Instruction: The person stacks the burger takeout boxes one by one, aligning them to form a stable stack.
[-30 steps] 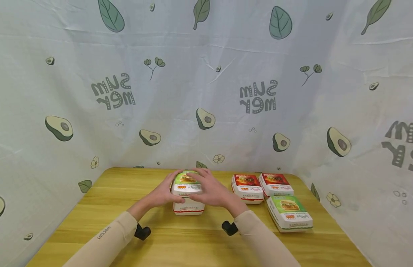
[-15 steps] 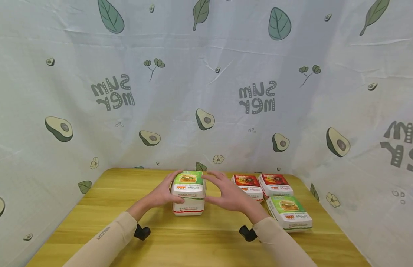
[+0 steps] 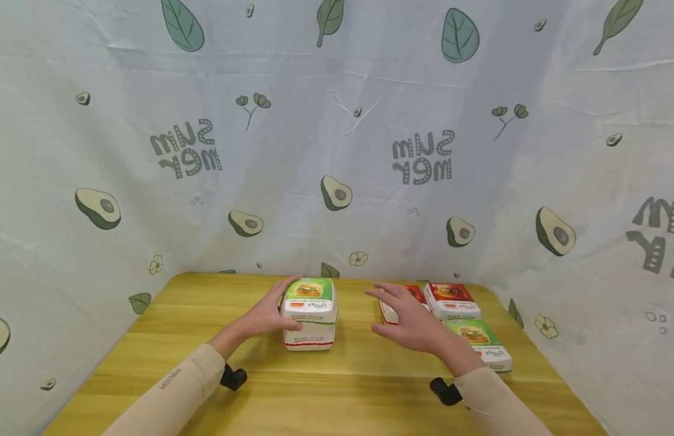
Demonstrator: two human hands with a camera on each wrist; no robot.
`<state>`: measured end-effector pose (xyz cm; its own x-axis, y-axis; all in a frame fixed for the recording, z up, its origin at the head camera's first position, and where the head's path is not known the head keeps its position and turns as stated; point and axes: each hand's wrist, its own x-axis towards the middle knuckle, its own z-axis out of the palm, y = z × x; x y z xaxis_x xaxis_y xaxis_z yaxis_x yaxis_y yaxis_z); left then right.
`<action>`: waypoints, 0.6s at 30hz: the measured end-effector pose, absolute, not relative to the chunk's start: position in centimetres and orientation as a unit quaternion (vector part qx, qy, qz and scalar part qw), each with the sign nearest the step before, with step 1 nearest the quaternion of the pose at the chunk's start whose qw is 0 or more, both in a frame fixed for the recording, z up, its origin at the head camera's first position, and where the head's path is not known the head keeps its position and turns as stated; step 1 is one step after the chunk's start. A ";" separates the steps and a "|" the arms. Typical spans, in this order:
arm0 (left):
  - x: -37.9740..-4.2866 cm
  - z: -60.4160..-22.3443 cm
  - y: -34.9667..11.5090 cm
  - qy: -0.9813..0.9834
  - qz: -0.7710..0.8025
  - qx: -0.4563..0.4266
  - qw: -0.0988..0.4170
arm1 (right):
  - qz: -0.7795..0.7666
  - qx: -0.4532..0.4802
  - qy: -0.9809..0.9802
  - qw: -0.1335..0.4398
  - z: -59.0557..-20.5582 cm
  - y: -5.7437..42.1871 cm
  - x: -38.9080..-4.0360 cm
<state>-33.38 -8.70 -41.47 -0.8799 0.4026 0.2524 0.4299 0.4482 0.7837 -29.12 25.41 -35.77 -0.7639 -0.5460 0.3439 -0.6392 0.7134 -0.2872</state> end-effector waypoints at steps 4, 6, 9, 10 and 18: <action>-33.8 -41.9 -8.8 -0.848 -0.468 -0.249 0.014 | 0.195 0.312 -0.921 0.127 -36.0 26.9 -29.1; -33.9 -41.9 -8.8 -0.848 -0.467 -0.252 0.016 | 0.198 0.301 -0.924 0.125 -36.1 27.6 -29.0; -33.8 -41.8 -8.8 -0.848 -0.467 -0.250 0.014 | 0.190 0.287 -0.931 0.120 -36.2 28.6 -28.7; -33.8 -41.8 -8.8 -0.848 -0.468 -0.250 0.014 | 0.183 0.286 -0.933 0.119 -36.2 28.9 -28.6; -31.7 -39.4 -8.6 -0.843 -0.477 -0.251 0.002 | 0.149 0.286 -0.938 0.125 -36.6 31.3 -28.2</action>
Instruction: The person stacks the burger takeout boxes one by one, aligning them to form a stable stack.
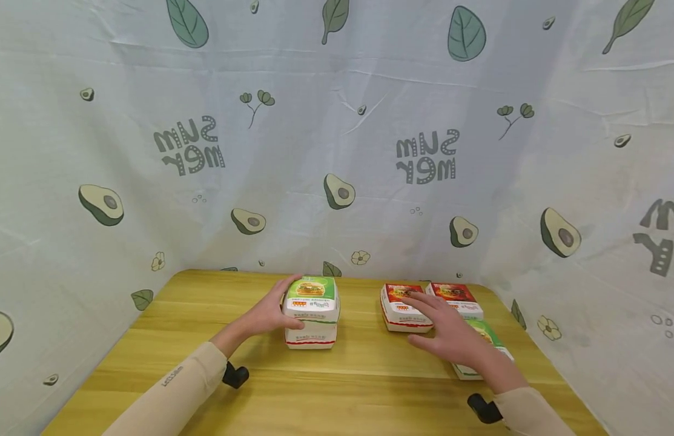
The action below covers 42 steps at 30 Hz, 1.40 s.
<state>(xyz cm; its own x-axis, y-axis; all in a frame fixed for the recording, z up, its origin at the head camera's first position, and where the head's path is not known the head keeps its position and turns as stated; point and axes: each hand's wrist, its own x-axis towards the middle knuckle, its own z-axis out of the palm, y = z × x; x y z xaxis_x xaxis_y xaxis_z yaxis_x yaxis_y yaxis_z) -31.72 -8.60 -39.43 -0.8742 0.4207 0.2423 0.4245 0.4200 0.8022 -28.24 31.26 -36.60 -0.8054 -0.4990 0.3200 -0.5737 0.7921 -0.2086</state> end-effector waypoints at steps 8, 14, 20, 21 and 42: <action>-33.7 -41.7 -8.9 -0.849 -0.468 -0.246 0.014 | 0.134 0.267 -0.946 0.123 -36.8 32.6 -27.6; -33.9 -41.8 -8.8 -0.849 -0.465 -0.251 0.012 | 0.118 0.254 -0.951 0.134 -37.3 33.9 -27.3; -33.7 -41.7 -8.8 -0.844 -0.474 -0.252 0.009 | 0.108 0.235 -0.958 0.126 -37.5 35.0 -27.0; -33.7 -41.7 -8.8 -0.843 -0.475 -0.251 0.009 | 0.105 0.232 -0.959 0.123 -37.5 35.1 -27.0; -32.9 -40.7 -8.7 -0.838 -0.481 -0.259 0.012 | 0.061 0.199 -0.971 0.119 -39.6 38.8 -27.6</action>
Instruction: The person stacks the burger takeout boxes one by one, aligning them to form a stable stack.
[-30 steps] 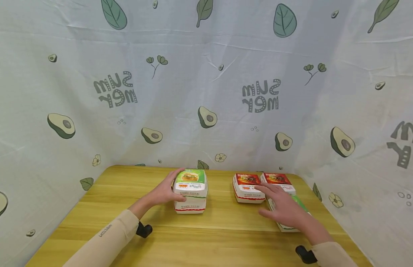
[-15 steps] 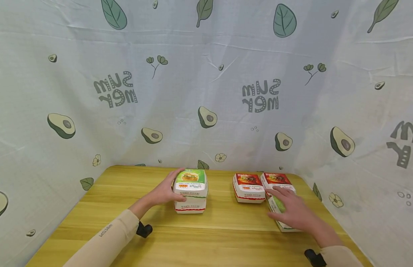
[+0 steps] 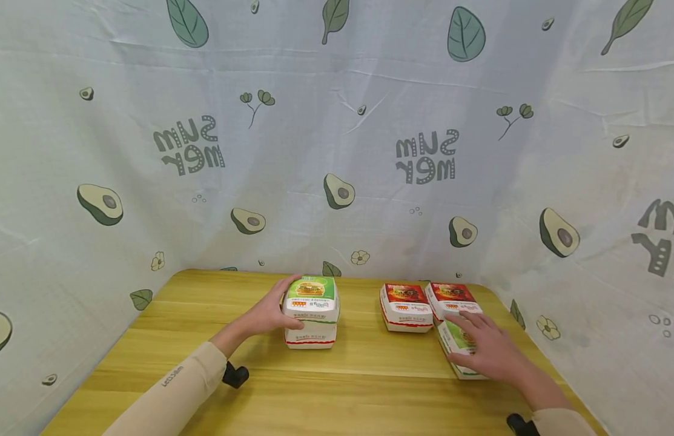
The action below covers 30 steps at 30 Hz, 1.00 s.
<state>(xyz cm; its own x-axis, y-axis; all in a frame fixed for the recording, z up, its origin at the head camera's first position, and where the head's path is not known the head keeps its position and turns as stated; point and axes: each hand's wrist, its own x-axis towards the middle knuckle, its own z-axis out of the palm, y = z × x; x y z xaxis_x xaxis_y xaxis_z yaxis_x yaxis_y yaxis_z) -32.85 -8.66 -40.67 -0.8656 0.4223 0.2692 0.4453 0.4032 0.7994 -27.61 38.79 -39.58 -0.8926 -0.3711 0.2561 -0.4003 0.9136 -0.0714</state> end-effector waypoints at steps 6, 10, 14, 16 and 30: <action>-33.9 -41.8 -8.8 -0.839 -0.478 -0.260 0.014 | 0.049 0.184 -0.975 0.113 -40.5 39.7 -27.7; -34.0 -41.9 -8.9 -0.836 -0.480 -0.265 0.012 | 0.041 0.172 -0.979 0.101 -40.9 40.1 -27.6; -34.0 -41.9 -8.9 -0.835 -0.482 -0.265 0.011 | 0.038 0.163 -0.982 0.088 -41.1 40.3 -27.6; -34.0 -42.0 -9.0 -0.836 -0.481 -0.264 0.011 | 0.037 0.162 -0.983 0.082 -41.2 40.4 -27.6; -34.0 -41.9 -8.8 -0.842 -0.475 -0.254 0.013 | 0.040 0.176 -0.982 0.059 -41.0 40.7 -27.1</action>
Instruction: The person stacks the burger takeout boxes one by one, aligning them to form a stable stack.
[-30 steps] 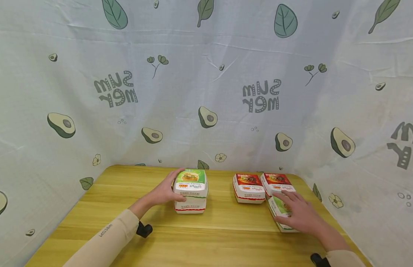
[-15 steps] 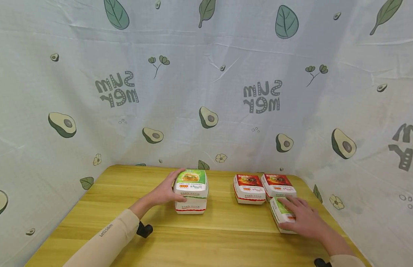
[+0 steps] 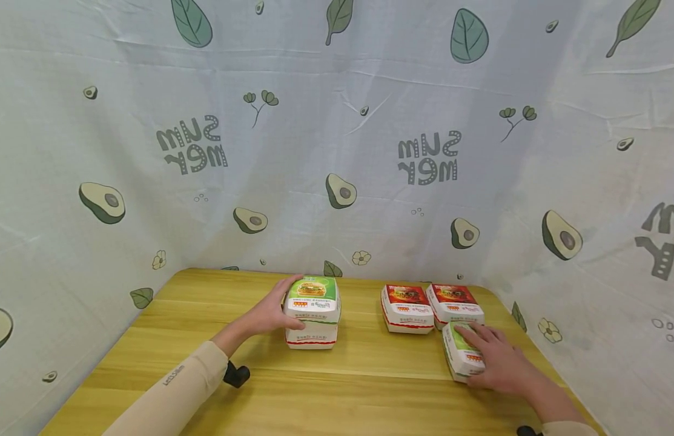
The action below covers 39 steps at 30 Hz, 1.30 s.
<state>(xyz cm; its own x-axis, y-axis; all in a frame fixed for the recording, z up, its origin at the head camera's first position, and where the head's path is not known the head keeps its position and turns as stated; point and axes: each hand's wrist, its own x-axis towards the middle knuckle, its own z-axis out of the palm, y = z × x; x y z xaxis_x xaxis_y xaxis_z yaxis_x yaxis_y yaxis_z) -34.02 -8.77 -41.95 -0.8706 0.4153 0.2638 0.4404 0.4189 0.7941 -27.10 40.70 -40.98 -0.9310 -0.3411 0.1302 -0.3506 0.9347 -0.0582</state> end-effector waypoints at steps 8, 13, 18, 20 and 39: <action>-34.0 -41.9 -8.8 -0.843 -0.474 -0.255 0.012 | 0.023 0.181 -0.980 0.081 -41.0 40.8 -26.8; -34.0 -41.8 -8.7 -0.844 -0.472 -0.252 0.013 | 0.040 0.187 -0.977 0.089 -41.1 40.9 -26.7; -33.3 -41.1 -8.5 -0.848 -0.469 -0.247 0.015 | 0.071 0.182 -0.978 0.076 -41.4 41.1 -26.8; -32.7 -40.4 -8.4 -0.845 -0.474 -0.249 0.014 | 0.078 0.184 -0.977 0.078 -41.6 41.3 -26.8; -31.0 -38.6 -8.5 -0.839 -0.480 -0.257 -0.001 | 0.089 0.185 -0.975 0.088 -42.0 41.6 -27.1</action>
<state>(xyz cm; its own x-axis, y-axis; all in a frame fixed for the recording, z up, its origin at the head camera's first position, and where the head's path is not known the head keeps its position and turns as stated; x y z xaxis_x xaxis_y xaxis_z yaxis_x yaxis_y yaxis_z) -31.05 -8.49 -38.62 -0.8677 0.4324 0.2453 0.4305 0.4069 0.8057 -27.14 41.64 -42.02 -0.9160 -0.3449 0.2047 -0.3763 0.9157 -0.1408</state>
